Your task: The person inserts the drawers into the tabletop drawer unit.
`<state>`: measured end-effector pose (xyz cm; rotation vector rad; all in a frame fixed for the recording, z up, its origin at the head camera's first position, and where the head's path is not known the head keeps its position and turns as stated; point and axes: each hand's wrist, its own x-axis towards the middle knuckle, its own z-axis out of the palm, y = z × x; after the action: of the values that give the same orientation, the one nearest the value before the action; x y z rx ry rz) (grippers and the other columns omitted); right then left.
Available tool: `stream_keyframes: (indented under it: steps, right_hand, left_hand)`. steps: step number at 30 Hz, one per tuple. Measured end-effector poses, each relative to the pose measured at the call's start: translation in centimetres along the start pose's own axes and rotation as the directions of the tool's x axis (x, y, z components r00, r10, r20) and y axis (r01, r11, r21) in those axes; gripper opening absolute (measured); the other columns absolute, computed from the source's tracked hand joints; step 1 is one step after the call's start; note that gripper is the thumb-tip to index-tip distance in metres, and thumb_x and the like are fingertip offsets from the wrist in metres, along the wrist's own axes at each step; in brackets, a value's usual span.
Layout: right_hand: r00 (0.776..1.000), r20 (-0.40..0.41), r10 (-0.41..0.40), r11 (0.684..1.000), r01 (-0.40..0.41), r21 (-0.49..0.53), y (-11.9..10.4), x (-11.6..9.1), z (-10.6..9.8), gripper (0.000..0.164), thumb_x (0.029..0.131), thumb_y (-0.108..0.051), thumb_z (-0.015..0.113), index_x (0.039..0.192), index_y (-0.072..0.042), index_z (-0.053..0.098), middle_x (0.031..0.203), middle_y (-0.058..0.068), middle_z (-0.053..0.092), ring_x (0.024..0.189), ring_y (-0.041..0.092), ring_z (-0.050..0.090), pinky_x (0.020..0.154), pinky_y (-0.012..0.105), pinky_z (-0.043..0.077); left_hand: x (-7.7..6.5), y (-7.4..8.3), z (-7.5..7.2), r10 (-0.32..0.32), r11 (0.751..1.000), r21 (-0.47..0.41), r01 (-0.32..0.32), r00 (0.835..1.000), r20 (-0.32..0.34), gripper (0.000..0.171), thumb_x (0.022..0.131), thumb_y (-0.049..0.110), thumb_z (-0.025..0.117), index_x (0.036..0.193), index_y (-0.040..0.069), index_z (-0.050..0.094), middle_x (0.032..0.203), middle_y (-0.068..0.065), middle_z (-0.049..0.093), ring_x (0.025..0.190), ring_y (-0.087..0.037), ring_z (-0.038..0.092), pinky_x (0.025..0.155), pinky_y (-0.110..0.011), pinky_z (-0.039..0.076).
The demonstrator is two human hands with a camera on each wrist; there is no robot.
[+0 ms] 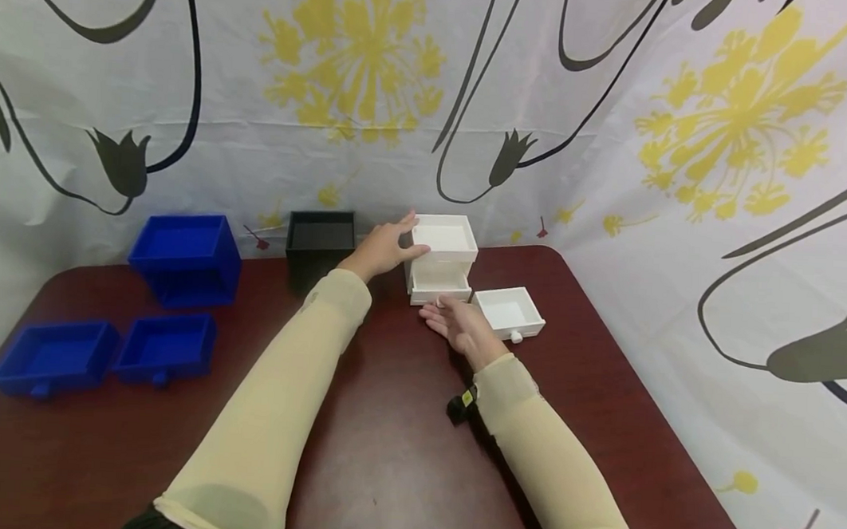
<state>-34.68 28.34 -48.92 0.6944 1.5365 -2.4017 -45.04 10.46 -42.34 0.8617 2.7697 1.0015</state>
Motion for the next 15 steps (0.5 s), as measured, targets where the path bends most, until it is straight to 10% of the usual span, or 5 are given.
stream_keyframes:
  steps: [15]
  right_hand:
    - [1.000,-0.012,-0.012,1.000,0.012,-0.020,-0.25,0.40,0.33,0.015,0.109,-0.015,0.048,0.111,-0.001,0.053,0.115,0.019,0.065,0.087,0.020,0.072,0.091,0.034,0.057]
  left_hand:
    - [-0.03,-0.04,0.01,0.010,1.000,-0.006,-0.010,1.000,0.001,0.080,0.097,0.057,0.061,0.161,0.018,0.032,0.169,0.001,0.016,0.152,-0.030,0.023,0.122,-0.047,0.024]
